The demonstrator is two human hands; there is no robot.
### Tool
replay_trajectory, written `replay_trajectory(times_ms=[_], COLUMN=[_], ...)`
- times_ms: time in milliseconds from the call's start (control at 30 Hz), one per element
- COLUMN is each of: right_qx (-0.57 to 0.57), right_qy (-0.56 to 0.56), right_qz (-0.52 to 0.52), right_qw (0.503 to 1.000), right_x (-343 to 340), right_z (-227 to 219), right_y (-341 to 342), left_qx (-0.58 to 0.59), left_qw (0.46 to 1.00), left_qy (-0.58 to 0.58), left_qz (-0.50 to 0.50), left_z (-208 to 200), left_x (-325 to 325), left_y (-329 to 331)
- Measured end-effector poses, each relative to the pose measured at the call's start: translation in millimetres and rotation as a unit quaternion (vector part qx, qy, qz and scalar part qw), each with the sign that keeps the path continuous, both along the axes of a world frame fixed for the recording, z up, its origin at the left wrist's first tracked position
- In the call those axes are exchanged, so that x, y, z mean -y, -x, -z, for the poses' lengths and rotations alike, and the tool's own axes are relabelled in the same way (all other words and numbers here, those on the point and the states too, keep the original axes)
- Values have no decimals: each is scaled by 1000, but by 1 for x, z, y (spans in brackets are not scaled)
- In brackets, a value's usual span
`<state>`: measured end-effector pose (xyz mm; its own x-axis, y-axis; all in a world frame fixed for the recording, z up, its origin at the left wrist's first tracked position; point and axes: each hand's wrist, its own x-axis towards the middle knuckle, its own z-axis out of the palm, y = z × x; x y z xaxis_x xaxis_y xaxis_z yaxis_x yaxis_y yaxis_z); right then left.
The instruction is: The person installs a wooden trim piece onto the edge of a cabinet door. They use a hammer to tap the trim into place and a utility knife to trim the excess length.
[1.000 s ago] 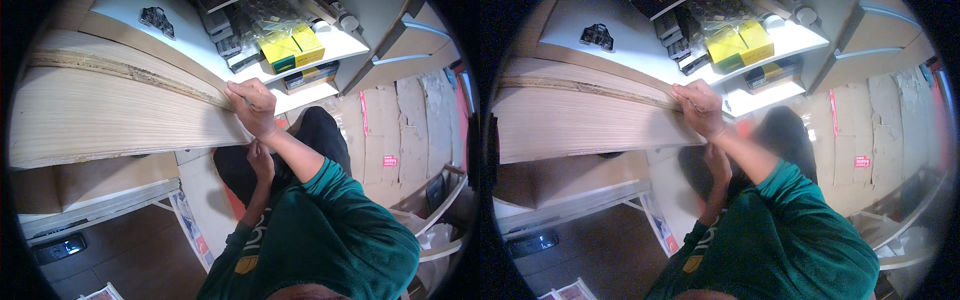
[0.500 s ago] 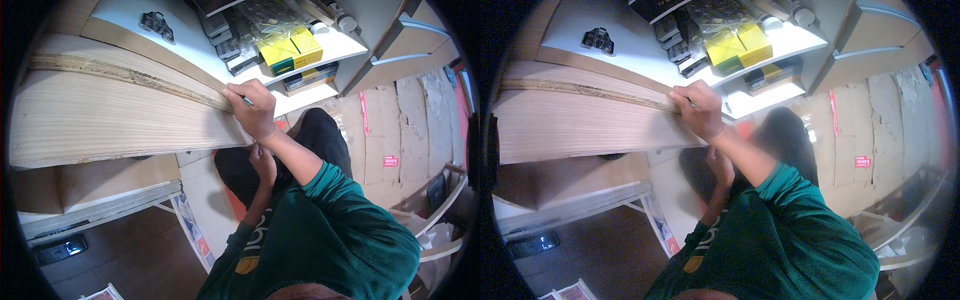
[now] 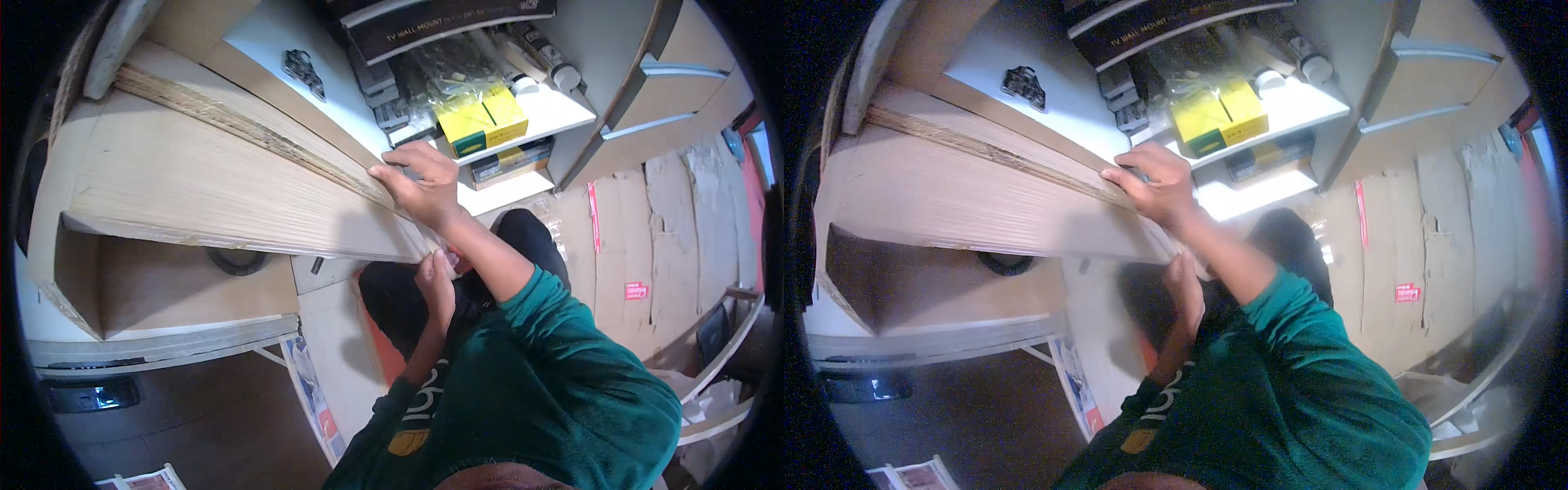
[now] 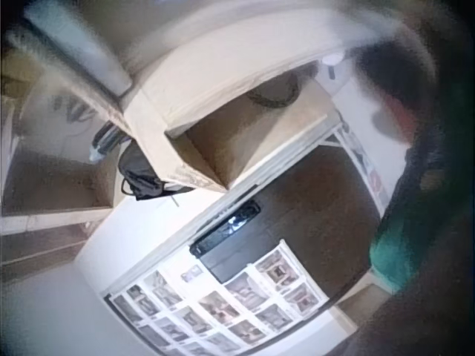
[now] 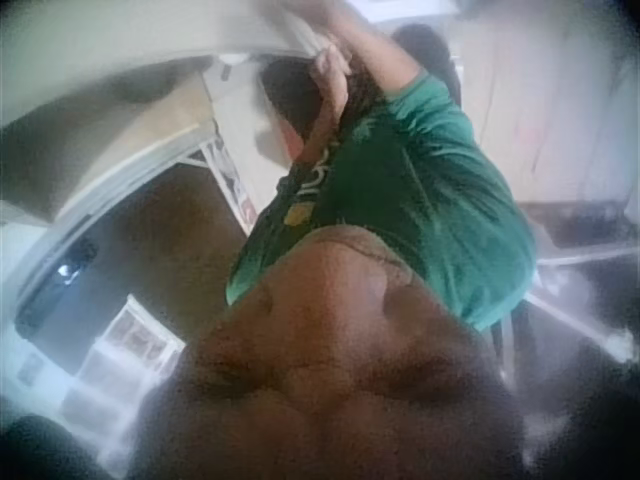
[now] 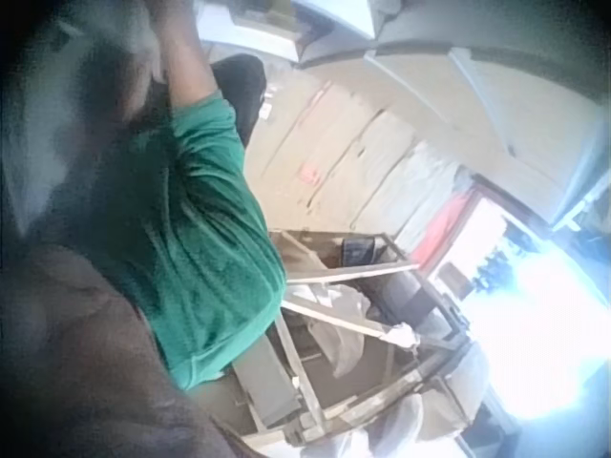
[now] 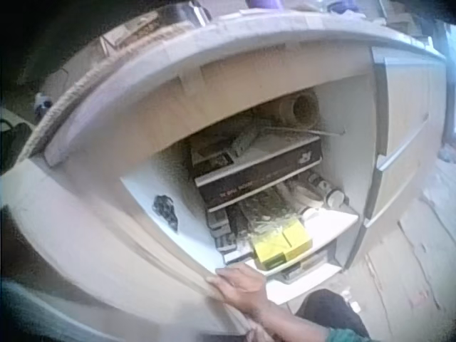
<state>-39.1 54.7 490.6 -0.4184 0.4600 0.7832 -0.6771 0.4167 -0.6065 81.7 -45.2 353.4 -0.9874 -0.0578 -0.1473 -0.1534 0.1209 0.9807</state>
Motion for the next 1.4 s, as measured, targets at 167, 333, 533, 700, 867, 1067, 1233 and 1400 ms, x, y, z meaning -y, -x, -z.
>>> replay_trajectory(times_ms=[167, 333, 533, 700, 867, 1067, 1233, 1400], right_qx=[-19, -42, -29, 74, 67, 51, -75, 103], right_qy=[30, 0, -42, -134, -190, -227, -80, -280], right_qz=[-22, -13, 1, 24, -94, -39, 148, 364], right_qw=[999, 999, 999, 988, 975, 972, 983, 882], right_x=[3, 3, 10, -16, -80, -196, -330, -543], right_z=[-45, -116, -109, -70, -110, -179, -272, -390], right_y=[5, 7, -2, -22, -68, -139, -169, -131], left_qx=[-17, -57, -49, -52, -20, -64, -51, -34], left_qw=[997, 998, 997, 990, 993, 995, 994, 997], left_qy=[-75, -26, -53, -130, -120, -72, 95, -1], left_qz=[-9, 19, 17, 25, -7, -13, -32, -73], left_z=[14, 29, 39, 40, 37, 41, 40, 44], left_x=[6, 9, 18, 10, 15, 11, 12, -3], left_y=[1, 2, 4, 6, 0, -7, -14, -14])
